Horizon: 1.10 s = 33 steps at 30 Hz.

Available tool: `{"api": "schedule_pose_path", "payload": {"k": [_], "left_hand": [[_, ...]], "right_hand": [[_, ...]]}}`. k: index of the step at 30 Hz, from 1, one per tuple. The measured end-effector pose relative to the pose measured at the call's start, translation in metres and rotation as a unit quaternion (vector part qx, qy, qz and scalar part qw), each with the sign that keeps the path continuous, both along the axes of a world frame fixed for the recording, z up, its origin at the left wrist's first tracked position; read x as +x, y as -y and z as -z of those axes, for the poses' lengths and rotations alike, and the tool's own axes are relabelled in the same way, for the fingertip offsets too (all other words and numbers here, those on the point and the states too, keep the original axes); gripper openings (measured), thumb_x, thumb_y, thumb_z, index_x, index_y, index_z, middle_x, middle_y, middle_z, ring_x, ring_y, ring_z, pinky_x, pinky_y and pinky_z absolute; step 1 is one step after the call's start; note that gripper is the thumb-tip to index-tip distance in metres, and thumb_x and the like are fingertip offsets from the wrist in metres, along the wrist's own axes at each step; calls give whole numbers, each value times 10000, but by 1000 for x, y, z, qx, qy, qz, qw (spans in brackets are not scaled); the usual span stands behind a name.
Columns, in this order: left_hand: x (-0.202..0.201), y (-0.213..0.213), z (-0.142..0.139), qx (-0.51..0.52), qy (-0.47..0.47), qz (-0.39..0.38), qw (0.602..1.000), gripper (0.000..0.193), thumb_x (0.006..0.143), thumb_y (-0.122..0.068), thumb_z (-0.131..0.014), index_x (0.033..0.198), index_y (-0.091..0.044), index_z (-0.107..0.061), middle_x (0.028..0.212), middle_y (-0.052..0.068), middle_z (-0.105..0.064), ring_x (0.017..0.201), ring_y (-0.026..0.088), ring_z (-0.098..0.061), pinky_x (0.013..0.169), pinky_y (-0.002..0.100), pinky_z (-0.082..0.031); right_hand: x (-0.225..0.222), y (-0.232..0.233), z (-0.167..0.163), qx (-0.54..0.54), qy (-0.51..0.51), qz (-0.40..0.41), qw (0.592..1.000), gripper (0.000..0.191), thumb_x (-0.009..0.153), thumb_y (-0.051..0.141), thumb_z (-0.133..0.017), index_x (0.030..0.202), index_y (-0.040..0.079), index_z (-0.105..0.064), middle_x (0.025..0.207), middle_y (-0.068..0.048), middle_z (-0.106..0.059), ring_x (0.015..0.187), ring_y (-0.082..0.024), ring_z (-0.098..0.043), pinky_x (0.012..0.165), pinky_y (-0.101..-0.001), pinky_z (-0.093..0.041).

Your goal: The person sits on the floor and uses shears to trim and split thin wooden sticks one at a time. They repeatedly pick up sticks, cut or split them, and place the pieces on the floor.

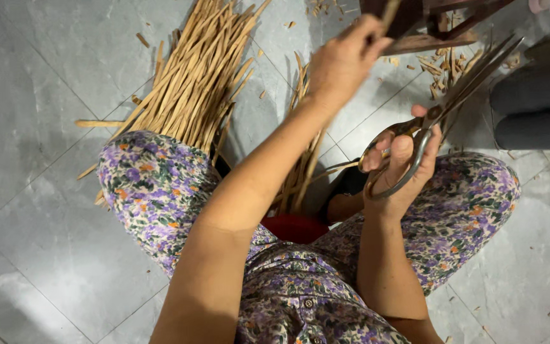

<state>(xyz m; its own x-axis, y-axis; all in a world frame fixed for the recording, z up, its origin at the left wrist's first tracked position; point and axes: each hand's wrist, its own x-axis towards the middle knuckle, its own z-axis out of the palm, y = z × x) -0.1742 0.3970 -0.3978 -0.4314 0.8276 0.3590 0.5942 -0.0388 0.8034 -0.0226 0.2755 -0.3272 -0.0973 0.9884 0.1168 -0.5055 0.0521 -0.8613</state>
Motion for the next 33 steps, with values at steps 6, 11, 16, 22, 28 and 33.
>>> {"api": "schedule_pose_path", "payload": {"k": [6, 11, 16, 22, 28, 33], "left_hand": [[-35, 13, 88, -265, 38, 27, 963, 346, 918, -430, -668, 1147, -181, -592, 954, 107, -759, 916, 375, -708, 785, 506, -540], [-40, 65, 140, -531, 54, 74, 842, 788, 932, -376, -694, 1570, -174, -278, 1591, 155, -330, 1455, 363, -332, 1165, 530, -304], [-26, 110, 165, -613, 53, 81, 784, 975, 951, -389, -672, 1636, -154, -20, 1655, 200, -134, 1493, 382, -244, 1181, 553, -267], [-32, 103, 202, -527, 130, 45, 839, 686, 976, -431, -590, 1554, -130, -377, 1562, 192, -426, 1218, 345, -569, 989, 471, -505], [-123, 123, 230, -465, -8, -293, 836, 571, 939, -401, -565, 1432, -124, -488, 1472, 158, -508, 1149, 325, -620, 906, 468, -544], [-129, 161, 246, -554, -137, -266, 777, 499, 900, -398, -631, 1296, -96, -616, 1391, 147, -564, 1285, 334, -512, 987, 474, -462]], "right_hand": [[1, -4, -1, -9, -8, -8, 1000, 606, 1016, 289, -799, 1459, 23, -482, 815, -99, -631, 545, -163, -554, 489, -272, -457], [-3, -7, -4, 5, 32, -3, 999, 556, 1037, 346, -781, 1395, 17, -512, 782, -75, -623, 535, -146, -537, 470, -269, -447], [-7, -7, -4, -5, 49, -11, 999, 550, 1039, 367, -774, 1380, 27, -508, 782, -56, -607, 521, -122, -502, 473, -253, -418], [-11, -7, -1, -33, 53, -26, 998, 589, 1040, 374, -767, 1443, 51, -484, 809, -58, -586, 557, -109, -498, 494, -236, -402], [-21, -8, 1, -44, 86, -18, 995, 589, 1056, 374, -736, 1462, 40, -469, 843, -59, -578, 599, -96, -503, 515, -221, -413], [-26, -11, 2, -64, 49, -43, 996, 573, 1031, 340, -743, 1433, 44, -461, 884, -61, -586, 617, -121, -514, 543, -250, -427]]}}
